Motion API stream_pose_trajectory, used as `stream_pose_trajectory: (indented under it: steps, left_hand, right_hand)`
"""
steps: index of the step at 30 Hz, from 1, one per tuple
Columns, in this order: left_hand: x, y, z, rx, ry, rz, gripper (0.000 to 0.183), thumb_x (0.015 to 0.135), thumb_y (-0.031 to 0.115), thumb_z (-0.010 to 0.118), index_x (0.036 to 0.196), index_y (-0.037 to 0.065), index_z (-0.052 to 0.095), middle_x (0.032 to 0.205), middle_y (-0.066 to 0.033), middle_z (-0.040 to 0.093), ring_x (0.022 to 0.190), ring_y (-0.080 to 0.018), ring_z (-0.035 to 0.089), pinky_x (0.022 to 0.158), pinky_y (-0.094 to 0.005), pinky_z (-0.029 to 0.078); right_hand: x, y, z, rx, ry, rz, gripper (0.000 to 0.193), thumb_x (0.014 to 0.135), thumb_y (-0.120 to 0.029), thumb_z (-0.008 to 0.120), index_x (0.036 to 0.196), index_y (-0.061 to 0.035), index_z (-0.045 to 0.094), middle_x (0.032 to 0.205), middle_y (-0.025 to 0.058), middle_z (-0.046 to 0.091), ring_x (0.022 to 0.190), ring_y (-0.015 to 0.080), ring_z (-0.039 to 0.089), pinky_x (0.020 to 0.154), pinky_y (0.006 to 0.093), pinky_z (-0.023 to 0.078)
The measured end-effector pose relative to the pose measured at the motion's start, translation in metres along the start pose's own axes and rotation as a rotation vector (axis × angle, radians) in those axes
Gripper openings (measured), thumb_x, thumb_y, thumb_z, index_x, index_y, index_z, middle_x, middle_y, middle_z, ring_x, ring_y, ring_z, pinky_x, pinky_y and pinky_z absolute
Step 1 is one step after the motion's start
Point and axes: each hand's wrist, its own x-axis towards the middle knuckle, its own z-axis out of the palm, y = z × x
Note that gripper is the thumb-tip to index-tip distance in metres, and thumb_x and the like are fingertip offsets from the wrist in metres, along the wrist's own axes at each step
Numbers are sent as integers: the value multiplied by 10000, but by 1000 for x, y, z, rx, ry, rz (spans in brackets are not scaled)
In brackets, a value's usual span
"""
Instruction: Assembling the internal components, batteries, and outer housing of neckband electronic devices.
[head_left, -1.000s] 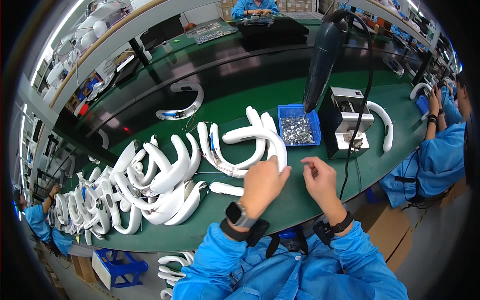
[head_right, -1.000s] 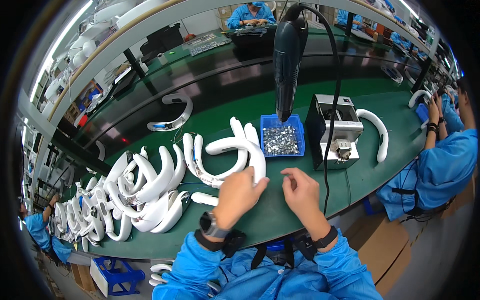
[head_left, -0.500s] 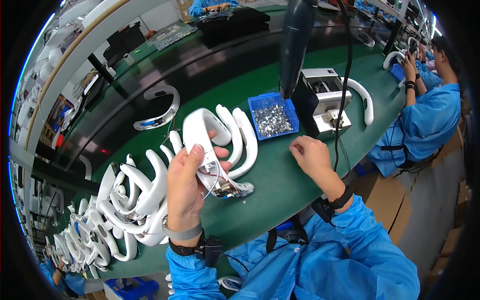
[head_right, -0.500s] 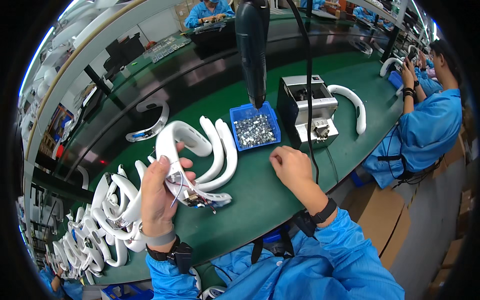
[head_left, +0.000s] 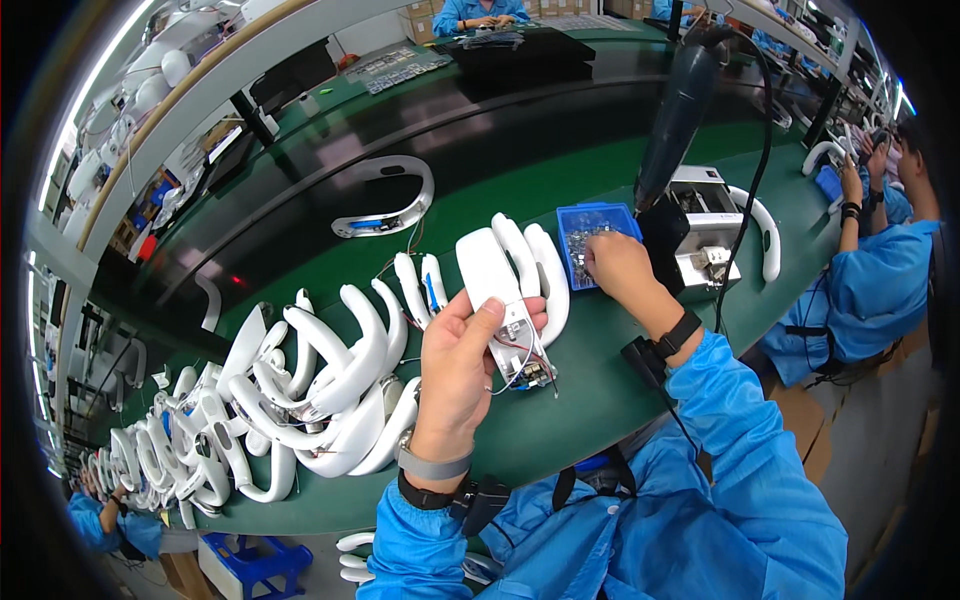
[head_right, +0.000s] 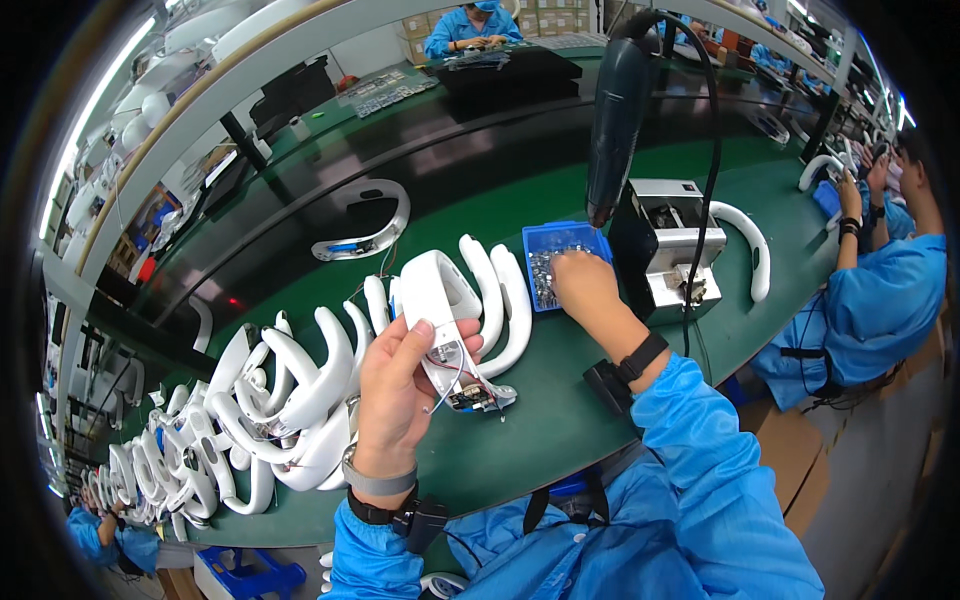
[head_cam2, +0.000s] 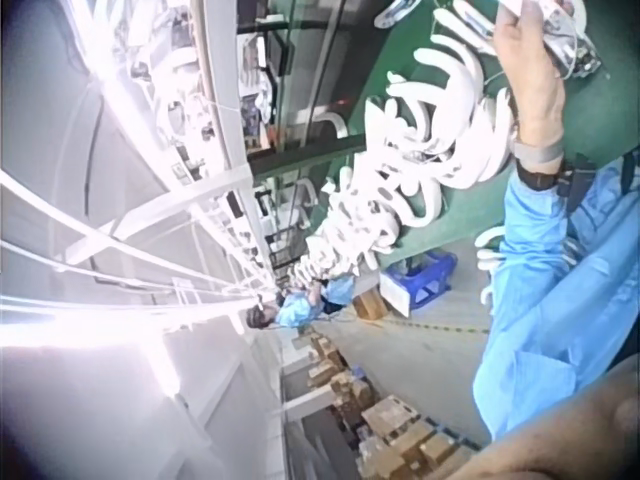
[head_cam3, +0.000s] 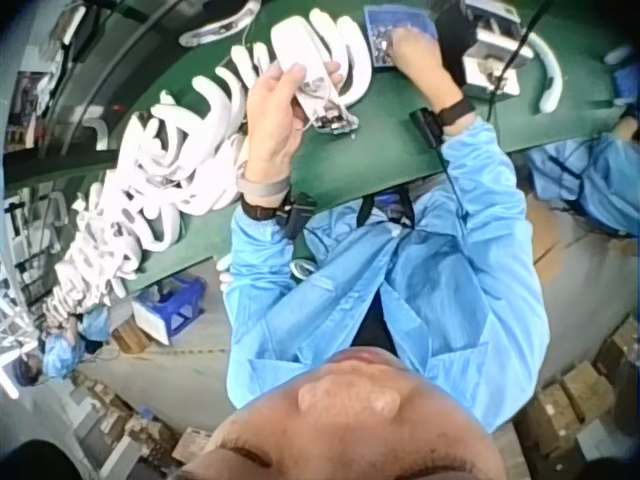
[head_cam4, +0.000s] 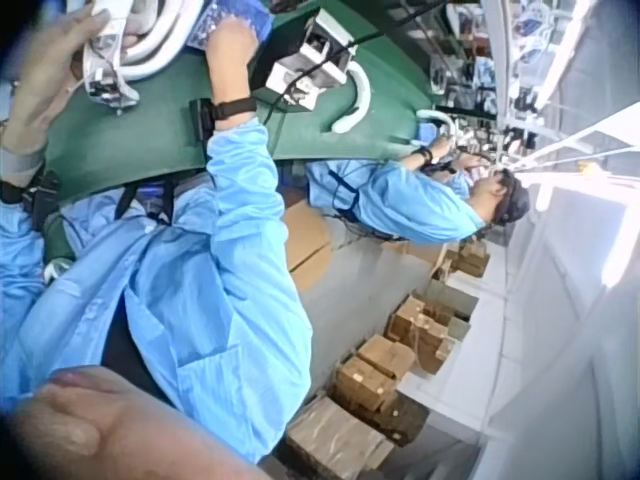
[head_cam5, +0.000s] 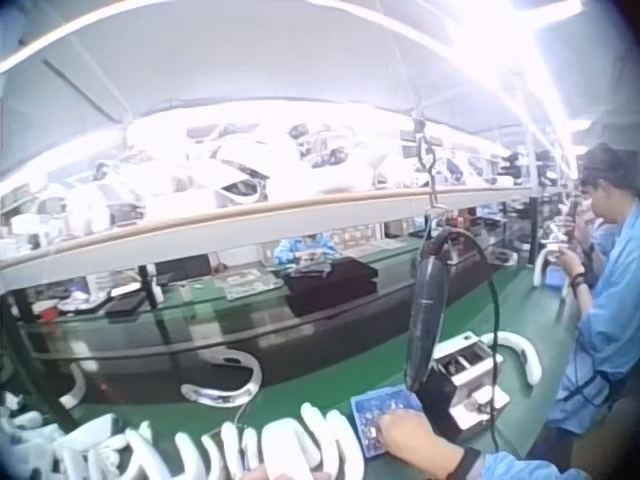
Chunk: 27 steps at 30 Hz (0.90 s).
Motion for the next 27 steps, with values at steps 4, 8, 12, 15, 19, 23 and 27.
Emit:
stream_pose_trajectory:
  steps: [4, 8, 12, 15, 19, 23, 27]
  left_hand:
    - [1, -2, 0, 13, -7, 2, 379, 1007, 119, 546, 1326, -81, 504, 1080, -230, 708, 958, -252, 726, 840, -349, 601]
    - [3, -6, 5, 30, -32, -13, 385, 994, 106, 570, 1325, -81, 507, 1067, -223, 713, 927, -243, 729, 804, -331, 603]
    - [3, -7, 11, 63, -47, -11, 383, 995, 105, 566, 1332, -66, 507, 1072, -215, 714, 943, -242, 726, 796, -327, 603]
    - [2, -7, 10, 123, -46, 9, 380, 1007, 171, 564, 1306, -55, 503, 1088, -221, 700, 938, -262, 726, 748, -369, 632]
    - [0, -3, 16, 134, -50, -12, 417, 988, 99, 543, 1364, -62, 458, 1126, -224, 693, 969, -266, 720, 784, -358, 616]
    - [-4, 1, 18, 186, -88, 9, 477, 955, 9, 519, 1413, -70, 410, 1152, -225, 691, 984, -266, 716, 810, -345, 603]
    - [-2, -2, 17, 253, -53, 22, 555, 917, 74, 613, 1418, -42, 405, 1106, -221, 693, 943, -296, 724, 756, -382, 629]
  right_hand:
    - [-4, -11, -23, 106, 158, -57, 46, 805, -114, 670, 804, -69, 679, 811, 114, 669, 759, 338, 673, 670, 445, 540]
    - [-6, -5, -32, 134, 204, -44, 58, 832, -131, 666, 856, -88, 697, 799, 103, 651, 749, 329, 671, 663, 439, 541]
    - [-14, 4, -30, 79, 228, -100, 95, 838, -124, 673, 912, -90, 722, 816, 99, 669, 729, 331, 660, 658, 436, 539]
    - [-26, -16, -69, 375, 352, -78, 133, 851, -77, 657, 959, -68, 734, 814, 92, 694, 692, 294, 668, 634, 390, 534]
    - [-59, -15, -84, 627, 216, 98, 122, 854, -40, 623, 921, -47, 725, 802, 111, 706, 633, 230, 666, 592, 326, 513]
    - [-86, 8, -91, 721, 249, 201, 150, 866, -19, 569, 947, -16, 695, 919, 145, 705, 781, 190, 672, 687, 307, 514]
    - [-47, 4, -124, 1153, 696, -40, 389, 965, -96, 503, 1336, 21, 518, 1345, 159, 547, 1232, 188, 517, 1008, 331, 423]
